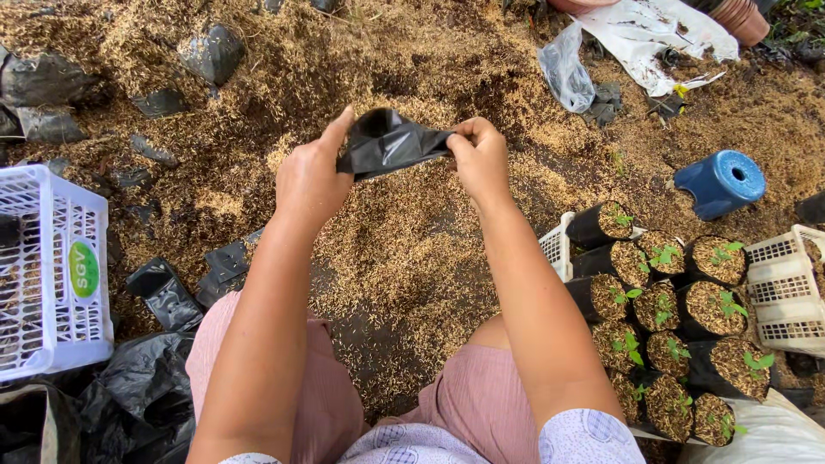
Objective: The person sits on a bed of sawdust and repeatedly fills black polybags with sawdust, places small seedlings into the bags, and arranges the filled bags in a white crate. The process is repeated for multiple seedlings throughout the clip.
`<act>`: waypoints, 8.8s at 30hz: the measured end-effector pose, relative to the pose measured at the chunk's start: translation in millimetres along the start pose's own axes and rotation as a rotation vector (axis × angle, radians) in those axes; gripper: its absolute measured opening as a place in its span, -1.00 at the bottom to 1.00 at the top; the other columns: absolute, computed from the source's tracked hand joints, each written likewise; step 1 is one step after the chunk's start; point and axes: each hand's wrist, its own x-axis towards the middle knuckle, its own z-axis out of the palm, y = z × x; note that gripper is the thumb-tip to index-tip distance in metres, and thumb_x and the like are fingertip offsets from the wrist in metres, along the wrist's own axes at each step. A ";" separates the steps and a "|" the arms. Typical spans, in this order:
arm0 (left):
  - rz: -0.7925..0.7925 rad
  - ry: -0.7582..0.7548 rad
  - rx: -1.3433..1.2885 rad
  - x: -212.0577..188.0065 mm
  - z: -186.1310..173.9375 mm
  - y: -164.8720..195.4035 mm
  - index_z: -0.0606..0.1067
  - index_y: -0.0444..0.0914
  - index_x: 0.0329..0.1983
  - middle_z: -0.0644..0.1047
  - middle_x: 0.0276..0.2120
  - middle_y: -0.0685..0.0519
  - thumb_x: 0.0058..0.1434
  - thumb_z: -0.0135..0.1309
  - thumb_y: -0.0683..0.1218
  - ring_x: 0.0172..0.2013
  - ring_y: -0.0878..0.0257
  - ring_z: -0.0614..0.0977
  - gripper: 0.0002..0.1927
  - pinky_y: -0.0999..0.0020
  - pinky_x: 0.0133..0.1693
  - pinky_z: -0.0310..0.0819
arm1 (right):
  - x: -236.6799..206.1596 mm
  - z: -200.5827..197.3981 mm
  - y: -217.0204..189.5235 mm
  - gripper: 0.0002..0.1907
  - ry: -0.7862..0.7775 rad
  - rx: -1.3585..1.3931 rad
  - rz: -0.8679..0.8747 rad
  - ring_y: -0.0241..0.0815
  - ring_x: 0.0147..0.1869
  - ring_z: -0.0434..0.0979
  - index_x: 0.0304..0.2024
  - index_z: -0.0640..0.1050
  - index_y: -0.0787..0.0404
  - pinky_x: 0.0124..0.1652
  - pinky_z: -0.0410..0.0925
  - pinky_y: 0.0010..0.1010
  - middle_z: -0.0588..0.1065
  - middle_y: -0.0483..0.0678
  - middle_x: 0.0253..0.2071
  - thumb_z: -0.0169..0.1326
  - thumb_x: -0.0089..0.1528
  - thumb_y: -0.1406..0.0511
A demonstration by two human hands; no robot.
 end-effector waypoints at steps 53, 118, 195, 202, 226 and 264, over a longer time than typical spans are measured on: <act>-0.029 -0.042 -0.236 -15.7 -0.6 16.7 0.53 -0.22 -0.12 0.60 -0.11 -0.03 0.19 0.14 -0.17 -0.20 -0.03 0.66 -0.81 0.10 -0.18 0.54 | -23.4 5.1 23.3 -0.77 -0.493 0.386 0.165 -0.31 -0.02 0.56 -0.02 0.55 0.18 -0.07 0.48 -0.40 0.57 -0.10 -0.07 0.11 0.29 0.27; -0.221 -0.672 -0.204 19.5 25.2 -120.7 0.37 -0.27 0.16 0.59 -0.11 -0.09 0.39 -0.07 -0.04 -0.18 0.10 0.69 -0.66 0.18 -0.07 0.51 | -4.9 119.0 72.7 -0.65 -0.969 -0.799 -0.281 -0.04 0.00 0.58 0.05 0.50 0.28 0.05 0.45 -0.31 0.56 0.13 -0.01 -0.14 0.23 0.46; -0.292 -0.530 -0.230 -77.3 232.3 -368.0 0.24 -0.30 0.33 0.21 0.32 -0.28 -0.24 0.33 -0.07 -0.14 -0.18 0.63 -0.01 0.05 -0.22 0.56 | 12.7 371.5 247.5 -0.36 -0.629 0.813 0.846 0.03 0.13 0.56 0.25 0.37 0.20 0.05 0.56 -0.11 0.50 0.13 0.07 0.23 0.13 0.26; -0.317 -0.471 -0.301 -92.3 227.9 -369.6 0.26 -0.36 0.33 0.22 0.38 -0.24 0.09 0.09 -0.27 -0.08 -0.21 0.62 -0.33 0.02 -0.09 0.54 | 8.1 379.0 277.5 -0.24 -0.477 0.282 0.821 0.09 0.23 0.46 0.32 0.24 0.16 0.10 0.40 -0.02 0.44 0.20 0.16 0.23 0.11 0.24; -0.351 -0.417 -0.234 -96.7 231.0 -359.4 0.38 -0.24 0.24 0.26 0.37 -0.21 0.08 -0.03 -0.33 -0.37 -0.16 0.65 -0.41 0.02 -0.34 0.54 | 125.8 319.1 292.0 -0.73 -0.462 -0.412 0.274 -0.11 0.08 0.57 0.01 0.53 0.15 0.12 0.48 -0.21 0.55 0.00 0.03 0.06 0.25 0.33; -0.292 -0.410 -0.327 -91.1 241.8 -395.0 0.45 -0.38 0.14 0.36 0.28 -0.21 0.05 0.04 -0.31 -0.10 -0.18 0.63 -0.49 0.04 -0.06 0.53 | 56.5 374.5 238.0 -0.11 -0.871 0.156 0.618 -0.01 0.17 0.54 0.33 0.30 0.21 0.16 0.47 -0.08 0.51 0.09 0.09 0.30 -0.04 0.26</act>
